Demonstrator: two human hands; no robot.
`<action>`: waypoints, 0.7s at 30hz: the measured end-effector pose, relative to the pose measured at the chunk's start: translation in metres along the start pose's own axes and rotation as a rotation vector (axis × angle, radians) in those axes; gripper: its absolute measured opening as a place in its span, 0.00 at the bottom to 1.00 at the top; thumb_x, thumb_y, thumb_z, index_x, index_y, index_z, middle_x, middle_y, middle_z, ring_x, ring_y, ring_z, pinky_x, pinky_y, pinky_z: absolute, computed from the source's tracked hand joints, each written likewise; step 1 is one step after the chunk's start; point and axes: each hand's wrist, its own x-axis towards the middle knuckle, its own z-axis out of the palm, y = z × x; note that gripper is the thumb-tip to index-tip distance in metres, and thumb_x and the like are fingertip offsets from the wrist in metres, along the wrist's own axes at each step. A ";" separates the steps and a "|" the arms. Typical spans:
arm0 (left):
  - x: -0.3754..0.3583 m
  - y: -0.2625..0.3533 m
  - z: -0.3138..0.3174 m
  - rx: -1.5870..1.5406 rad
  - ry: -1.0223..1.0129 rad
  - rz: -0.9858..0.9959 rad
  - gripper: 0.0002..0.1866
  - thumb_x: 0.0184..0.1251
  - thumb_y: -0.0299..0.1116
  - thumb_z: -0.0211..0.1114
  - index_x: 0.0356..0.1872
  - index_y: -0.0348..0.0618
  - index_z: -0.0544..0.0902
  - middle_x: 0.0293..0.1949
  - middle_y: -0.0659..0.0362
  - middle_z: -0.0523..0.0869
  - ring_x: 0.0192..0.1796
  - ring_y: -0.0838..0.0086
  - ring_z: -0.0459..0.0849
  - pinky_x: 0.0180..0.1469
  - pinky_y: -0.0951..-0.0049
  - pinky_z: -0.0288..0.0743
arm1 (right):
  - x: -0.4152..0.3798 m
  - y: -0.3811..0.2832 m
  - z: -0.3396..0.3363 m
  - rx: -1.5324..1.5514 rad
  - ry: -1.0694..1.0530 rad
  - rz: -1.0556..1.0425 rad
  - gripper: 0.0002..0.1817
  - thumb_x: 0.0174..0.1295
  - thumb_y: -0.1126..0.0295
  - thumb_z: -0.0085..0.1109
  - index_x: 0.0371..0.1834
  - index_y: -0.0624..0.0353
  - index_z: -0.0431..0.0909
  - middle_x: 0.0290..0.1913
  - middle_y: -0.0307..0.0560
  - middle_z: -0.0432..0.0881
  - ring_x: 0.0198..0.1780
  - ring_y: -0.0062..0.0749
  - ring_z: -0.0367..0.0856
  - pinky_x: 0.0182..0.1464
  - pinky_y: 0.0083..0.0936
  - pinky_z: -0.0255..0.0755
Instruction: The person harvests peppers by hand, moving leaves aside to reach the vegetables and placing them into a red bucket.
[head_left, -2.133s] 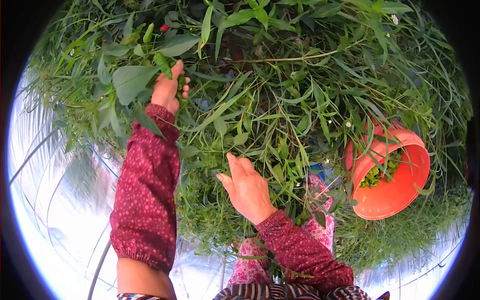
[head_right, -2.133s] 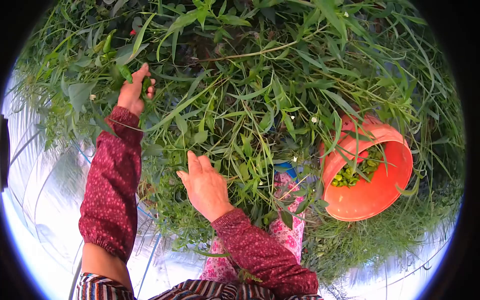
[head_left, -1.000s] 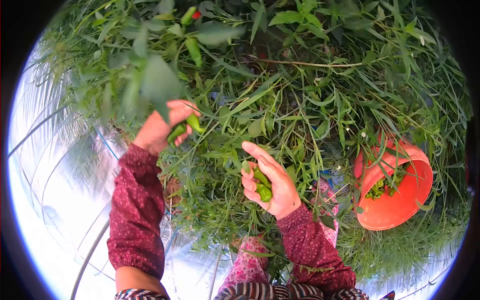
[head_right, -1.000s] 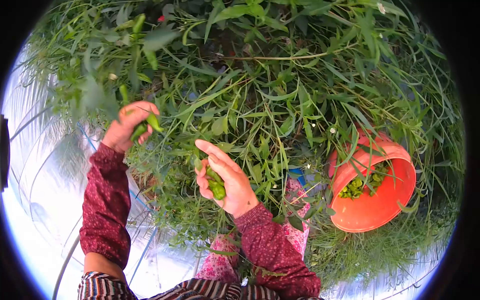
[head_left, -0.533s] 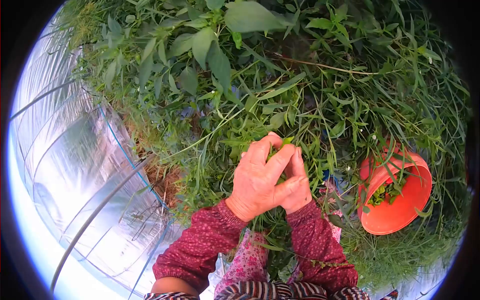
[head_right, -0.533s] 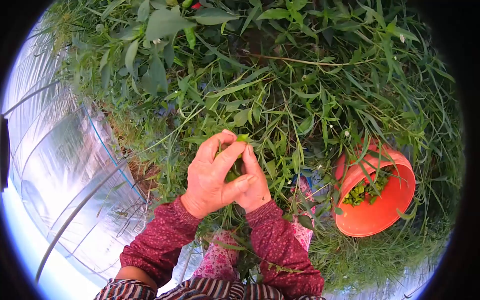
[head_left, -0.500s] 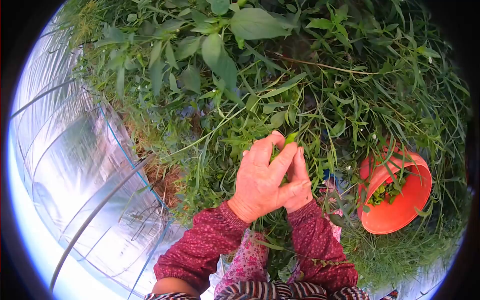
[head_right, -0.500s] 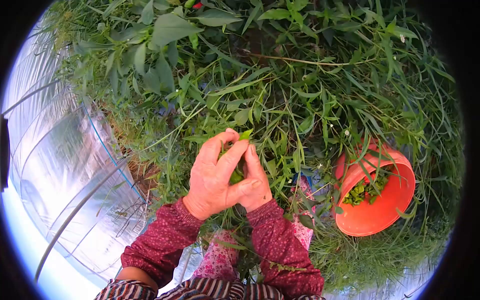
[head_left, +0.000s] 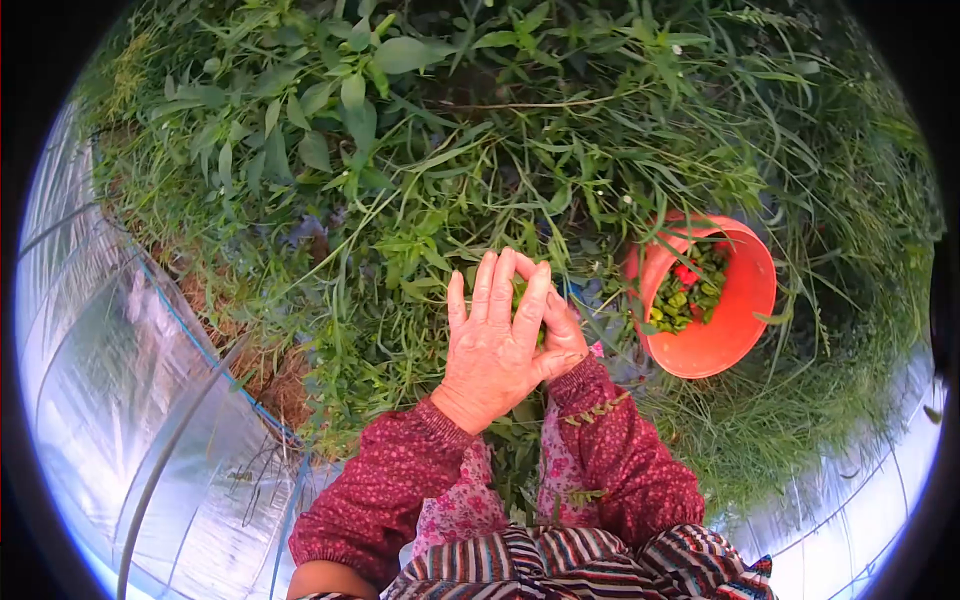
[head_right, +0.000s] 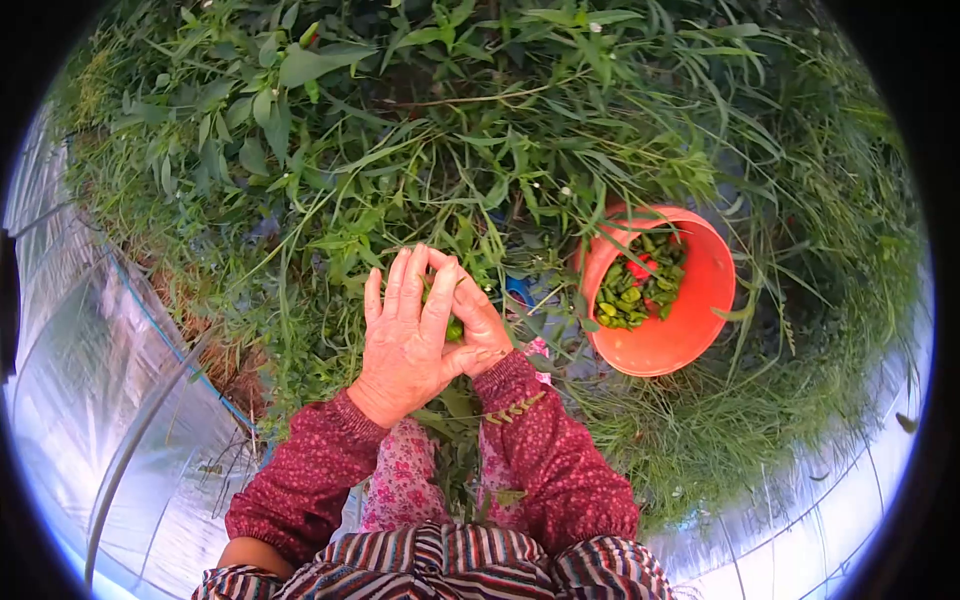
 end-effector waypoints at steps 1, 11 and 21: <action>0.004 0.008 0.001 -0.015 0.000 0.015 0.44 0.53 0.61 0.60 0.68 0.46 0.61 0.67 0.42 0.59 0.69 0.46 0.58 0.65 0.39 0.47 | -0.003 -0.004 -0.010 -0.423 -0.070 -0.234 0.36 0.62 0.51 0.57 0.70 0.54 0.59 0.70 0.44 0.59 0.68 0.36 0.62 0.68 0.35 0.56; 0.064 0.003 0.045 -0.259 -0.105 0.182 0.32 0.54 0.43 0.67 0.61 0.43 0.69 0.54 0.47 0.75 0.58 0.52 0.73 0.61 0.58 0.65 | -0.002 -0.052 -0.068 0.407 0.109 0.095 0.25 0.60 0.67 0.60 0.59 0.57 0.65 0.52 0.47 0.75 0.55 0.35 0.76 0.56 0.33 0.75; 0.131 -0.079 0.092 -0.416 0.029 -0.027 0.10 0.60 0.25 0.55 0.41 0.35 0.79 0.41 0.48 0.81 0.42 0.54 0.81 0.48 0.62 0.76 | -0.028 -0.096 -0.132 0.351 0.068 0.025 0.21 0.57 0.71 0.61 0.54 0.47 0.68 0.46 0.45 0.65 0.45 0.39 0.75 0.37 0.44 0.81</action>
